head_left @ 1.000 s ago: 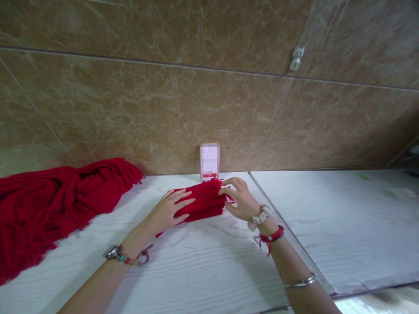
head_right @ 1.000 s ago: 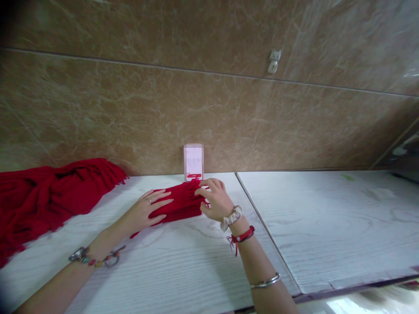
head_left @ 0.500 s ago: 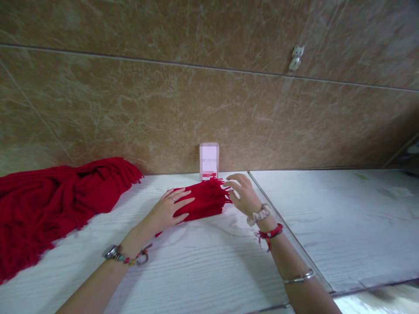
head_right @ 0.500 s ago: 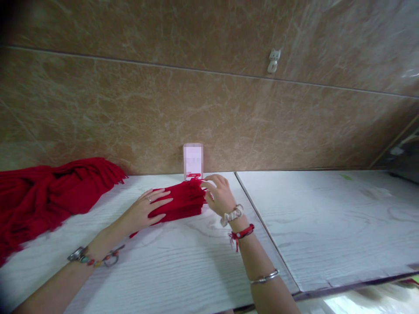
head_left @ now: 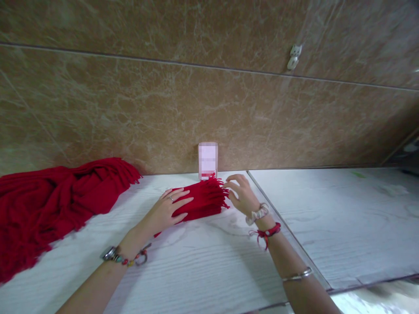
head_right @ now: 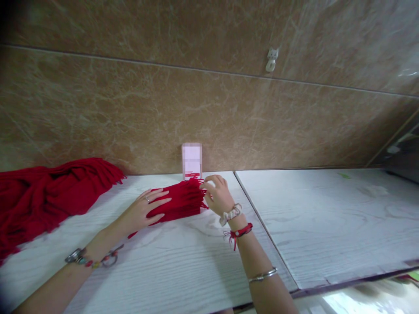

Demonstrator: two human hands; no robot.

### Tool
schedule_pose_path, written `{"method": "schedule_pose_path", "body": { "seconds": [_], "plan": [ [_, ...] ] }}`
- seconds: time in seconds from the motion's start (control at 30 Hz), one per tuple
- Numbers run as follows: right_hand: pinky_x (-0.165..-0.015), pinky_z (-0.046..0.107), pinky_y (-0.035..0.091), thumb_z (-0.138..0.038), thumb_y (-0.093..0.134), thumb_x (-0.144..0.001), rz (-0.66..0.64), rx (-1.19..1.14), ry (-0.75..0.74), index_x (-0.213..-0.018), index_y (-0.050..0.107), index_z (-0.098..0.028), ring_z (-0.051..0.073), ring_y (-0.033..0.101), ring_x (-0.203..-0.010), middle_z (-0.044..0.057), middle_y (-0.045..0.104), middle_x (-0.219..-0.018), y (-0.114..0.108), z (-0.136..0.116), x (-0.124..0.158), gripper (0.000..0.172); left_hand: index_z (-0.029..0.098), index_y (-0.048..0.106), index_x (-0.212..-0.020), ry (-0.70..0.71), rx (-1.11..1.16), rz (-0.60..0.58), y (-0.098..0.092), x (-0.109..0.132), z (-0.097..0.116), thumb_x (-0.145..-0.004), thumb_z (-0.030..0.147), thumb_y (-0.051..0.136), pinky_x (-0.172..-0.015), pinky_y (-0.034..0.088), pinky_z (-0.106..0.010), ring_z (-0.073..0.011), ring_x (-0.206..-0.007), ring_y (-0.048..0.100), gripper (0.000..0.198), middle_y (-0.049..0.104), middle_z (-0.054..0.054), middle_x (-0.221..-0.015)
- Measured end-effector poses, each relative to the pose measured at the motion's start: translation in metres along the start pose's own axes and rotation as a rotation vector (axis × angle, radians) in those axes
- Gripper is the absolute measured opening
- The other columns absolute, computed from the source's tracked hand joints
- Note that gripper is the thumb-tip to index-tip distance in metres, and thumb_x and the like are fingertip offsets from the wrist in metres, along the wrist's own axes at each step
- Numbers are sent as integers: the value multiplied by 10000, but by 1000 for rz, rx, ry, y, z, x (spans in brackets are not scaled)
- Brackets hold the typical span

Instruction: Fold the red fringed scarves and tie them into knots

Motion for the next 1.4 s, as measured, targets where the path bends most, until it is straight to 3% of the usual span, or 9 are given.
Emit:
{"method": "schedule_pose_path", "body": {
  "seconds": [0.13,0.37,0.47,0.6,0.73,0.87,0.97,1.17,1.4],
  "plan": [
    [-923,445,259,-34,440,-683,-166,58,-93,-820,621,-217,214,420,-1018,59,554,-1009,30,-27,-6,291,249,500,-1176,-10,2,-14,1,0,0,-787,285,506,-966,283,-466,-244,-1156,407,391,479,-70,-1255],
    [-844,432,340,35,399,-626,-35,138,182,-691,620,-197,231,425,-990,75,541,-973,0,43,9,327,250,493,-1181,-22,3,-19,1,0,-1,-794,305,499,-972,274,-465,-237,-1161,401,391,476,-68,-1258],
    [-867,387,345,42,388,-628,28,54,51,-851,625,-217,206,403,-1024,68,517,-1040,-1,15,2,416,244,502,-1171,-18,-2,-11,1,0,0,-790,294,502,-969,279,-467,-239,-1157,406,385,483,-72,-1251],
    [-922,449,269,-2,425,-696,-165,81,-76,-839,628,-233,220,359,-1095,63,501,-1128,31,-19,-6,339,248,496,-1179,-14,-14,-24,1,-1,1,-789,289,504,-965,288,-463,-240,-1161,403,392,476,-74,-1258],
    [-917,498,242,-5,446,-689,-192,175,72,-708,630,-215,240,362,-1096,61,524,-1086,29,16,1,280,246,485,-1190,-16,-5,-32,1,-1,2,-792,287,503,-968,279,-472,-243,-1170,394,401,475,-78,-1258],
    [-871,446,320,17,414,-652,40,132,215,-630,615,-207,231,411,-1020,65,535,-993,-4,52,10,302,252,482,-1188,-19,18,-14,0,0,1,-797,295,498,-980,266,-467,-233,-1172,388,394,470,-66,-1265],
    [-846,381,366,4,369,-690,152,-24,98,-812,629,-213,201,445,-971,69,543,-966,-8,31,0,360,250,496,-1173,-12,13,-5,0,0,1,-791,293,501,-968,280,-475,-240,-1165,397,385,475,-67,-1259],
    [-886,374,316,-51,421,-724,-209,-60,-177,-891,611,-193,181,476,-965,49,597,-945,45,-33,-30,291,239,503,-1172,-9,2,-21,1,0,1,-776,265,519,-963,290,-478,-251,-1159,405,398,485,-82,-1248],
    [-773,362,369,-26,423,-685,-311,229,197,-724,632,-176,207,497,-867,78,592,-841,36,55,-2,261,247,500,-1170,-26,18,-26,2,0,0,-775,277,524,-974,275,-467,-242,-1171,390,397,472,-72,-1262]
  ]
}}
Point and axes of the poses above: each hand's wrist, its own x-axis away from the middle knuckle, its own y-axis out of the palm, z = x × y, the point moved 9 cm from there along -x, towards the middle knuckle
